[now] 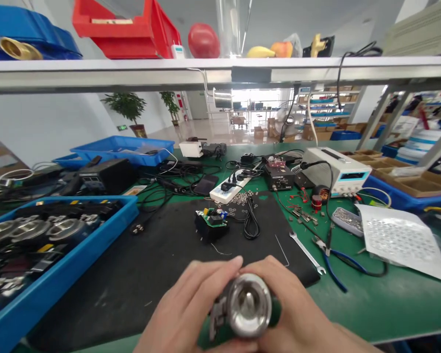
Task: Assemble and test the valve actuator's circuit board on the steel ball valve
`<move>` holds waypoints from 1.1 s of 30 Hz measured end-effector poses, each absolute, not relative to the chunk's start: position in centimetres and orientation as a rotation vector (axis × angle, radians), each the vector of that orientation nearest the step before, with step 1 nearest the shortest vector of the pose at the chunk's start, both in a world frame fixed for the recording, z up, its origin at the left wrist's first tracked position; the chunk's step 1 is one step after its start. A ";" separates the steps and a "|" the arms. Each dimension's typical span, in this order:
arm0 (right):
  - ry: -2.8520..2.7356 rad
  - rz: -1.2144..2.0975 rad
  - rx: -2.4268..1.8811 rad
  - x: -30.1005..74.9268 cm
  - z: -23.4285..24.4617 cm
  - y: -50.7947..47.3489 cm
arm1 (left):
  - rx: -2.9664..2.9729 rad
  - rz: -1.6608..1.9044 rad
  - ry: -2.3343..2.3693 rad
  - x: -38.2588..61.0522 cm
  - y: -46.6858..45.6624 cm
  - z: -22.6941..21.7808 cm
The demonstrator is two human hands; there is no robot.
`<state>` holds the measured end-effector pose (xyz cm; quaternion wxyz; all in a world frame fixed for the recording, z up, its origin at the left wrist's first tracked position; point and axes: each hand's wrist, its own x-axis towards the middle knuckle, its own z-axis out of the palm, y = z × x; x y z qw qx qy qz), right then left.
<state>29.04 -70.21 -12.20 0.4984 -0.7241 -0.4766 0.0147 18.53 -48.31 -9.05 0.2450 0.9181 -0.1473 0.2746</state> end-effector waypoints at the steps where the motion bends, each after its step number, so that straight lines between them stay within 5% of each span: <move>1: -0.989 0.185 -1.713 29.9 -12.3 -70.3 | 2.473 0.775 -0.364 20.0 -48.4 -8.8; 5: -0.588 0.586 -1.374 33.1 -13.0 -69.2 | 2.244 0.546 -0.171 24.7 -49.0 -10.0; 13: -0.494 0.756 -1.230 37.1 -16.3 -66.7 | 1.977 0.552 -0.242 30.4 -47.8 -12.7; 20: -0.924 0.343 -1.974 38.8 -17.3 -68.7 | 2.011 0.466 -0.209 31.8 -46.7 -12.9; 28: -1.208 -0.065 -2.092 39.1 -18.4 -68.5 | 1.909 0.176 0.022 31.2 -47.0 -16.4; 33: -1.140 -0.030 -2.167 38.6 -17.8 -68.4 | 1.923 0.007 0.060 30.7 -47.3 -16.9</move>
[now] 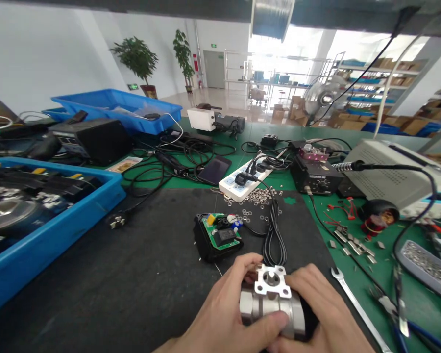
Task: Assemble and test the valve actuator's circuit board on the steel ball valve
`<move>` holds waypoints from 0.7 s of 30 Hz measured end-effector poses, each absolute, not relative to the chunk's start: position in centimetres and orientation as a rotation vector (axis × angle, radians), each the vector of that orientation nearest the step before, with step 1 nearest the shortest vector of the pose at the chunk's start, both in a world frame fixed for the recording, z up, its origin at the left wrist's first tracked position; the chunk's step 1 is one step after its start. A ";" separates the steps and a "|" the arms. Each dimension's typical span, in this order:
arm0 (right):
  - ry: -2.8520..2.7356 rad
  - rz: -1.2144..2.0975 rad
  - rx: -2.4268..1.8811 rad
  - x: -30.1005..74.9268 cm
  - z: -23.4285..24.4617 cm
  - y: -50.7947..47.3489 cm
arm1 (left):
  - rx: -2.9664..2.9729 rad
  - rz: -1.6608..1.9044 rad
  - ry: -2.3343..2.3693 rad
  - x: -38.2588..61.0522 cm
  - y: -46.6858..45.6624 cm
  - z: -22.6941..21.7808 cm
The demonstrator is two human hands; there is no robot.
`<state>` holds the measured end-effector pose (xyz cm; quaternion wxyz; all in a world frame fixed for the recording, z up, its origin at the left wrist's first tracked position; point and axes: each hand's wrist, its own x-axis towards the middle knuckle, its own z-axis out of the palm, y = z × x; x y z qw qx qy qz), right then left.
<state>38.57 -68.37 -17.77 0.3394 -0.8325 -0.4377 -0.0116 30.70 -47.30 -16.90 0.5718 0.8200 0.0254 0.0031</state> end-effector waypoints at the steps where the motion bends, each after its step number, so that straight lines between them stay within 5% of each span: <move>1: -1.097 0.002 -2.187 38.5 -17.5 -68.3 | 1.963 0.003 0.043 30.6 -47.3 -17.0; 8: -0.872 0.309 -2.214 38.9 -16.2 -68.4 | 2.071 0.057 -0.075 30.4 -46.9 -18.4; 21: -1.072 -0.006 -2.201 39.2 -17.2 -68.9 | 2.096 0.068 -0.088 30.4 -46.6 -18.1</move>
